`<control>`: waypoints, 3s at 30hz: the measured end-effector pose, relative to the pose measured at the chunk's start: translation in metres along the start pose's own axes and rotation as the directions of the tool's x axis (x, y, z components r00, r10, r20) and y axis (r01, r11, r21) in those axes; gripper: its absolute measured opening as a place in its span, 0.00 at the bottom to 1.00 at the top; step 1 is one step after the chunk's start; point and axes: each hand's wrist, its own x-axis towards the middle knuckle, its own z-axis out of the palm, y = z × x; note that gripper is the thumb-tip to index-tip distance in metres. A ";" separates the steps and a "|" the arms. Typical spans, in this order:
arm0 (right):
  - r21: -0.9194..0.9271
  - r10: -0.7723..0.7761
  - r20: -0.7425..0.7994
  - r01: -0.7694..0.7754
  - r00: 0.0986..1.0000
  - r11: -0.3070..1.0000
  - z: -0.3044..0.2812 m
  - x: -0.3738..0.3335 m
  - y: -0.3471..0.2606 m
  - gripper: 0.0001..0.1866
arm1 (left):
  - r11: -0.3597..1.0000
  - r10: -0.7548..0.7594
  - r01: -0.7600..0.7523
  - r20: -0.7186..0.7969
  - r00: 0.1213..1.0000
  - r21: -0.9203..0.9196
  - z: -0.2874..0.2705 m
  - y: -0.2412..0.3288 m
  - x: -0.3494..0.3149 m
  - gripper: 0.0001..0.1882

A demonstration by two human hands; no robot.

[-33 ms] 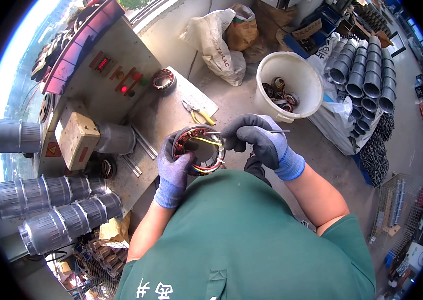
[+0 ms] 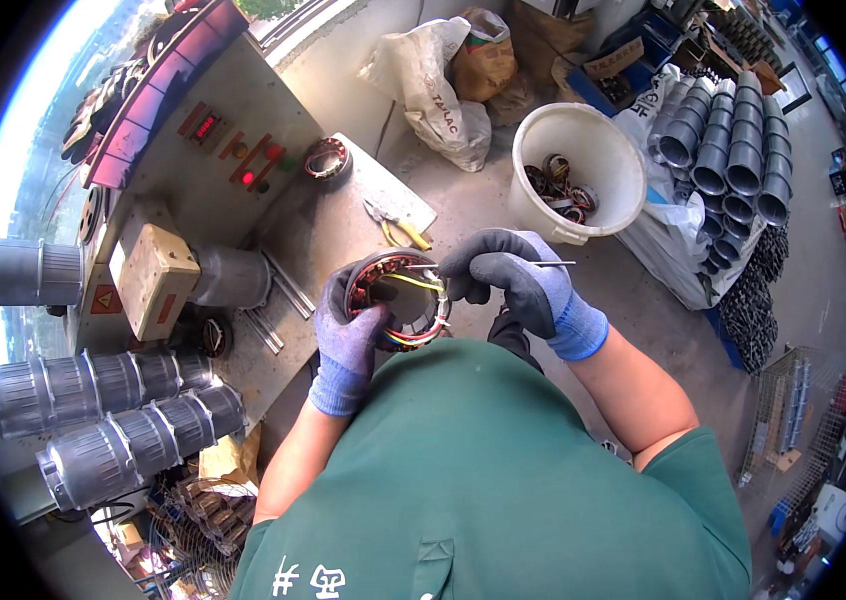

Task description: The person uses pliers to pull wires through a stator at a workstation and then places stacks of metal housings onto a machine before continuing to thread wires through another stator.

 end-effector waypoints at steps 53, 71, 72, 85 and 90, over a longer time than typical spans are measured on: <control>-0.301 0.150 -0.096 -0.172 0.984 0.938 0.014 -0.003 -0.004 0.24 | 0.929 -0.047 0.076 0.089 0.995 -0.362 0.010 0.003 0.005 0.27; -0.094 -0.148 -0.080 0.140 0.986 0.986 -0.107 -0.008 -0.025 0.17 | 0.221 0.786 -0.759 0.349 0.511 0.613 0.065 0.055 0.055 0.23; -0.063 -0.136 -0.071 0.131 0.988 0.989 -0.111 -0.009 -0.027 0.17 | 0.316 0.790 -0.718 0.248 0.561 0.620 0.074 0.051 0.052 0.24; -0.032 0.040 0.228 -0.034 0.973 0.999 -0.133 -0.033 -0.042 0.34 | 0.957 0.077 -0.139 -0.237 0.969 -0.254 0.193 0.061 -0.011 0.40; 0.019 0.163 0.166 -0.169 0.973 0.985 -0.144 -0.043 -0.042 0.28 | 0.988 0.137 -0.143 -0.084 0.987 -0.060 0.193 0.060 -0.025 0.56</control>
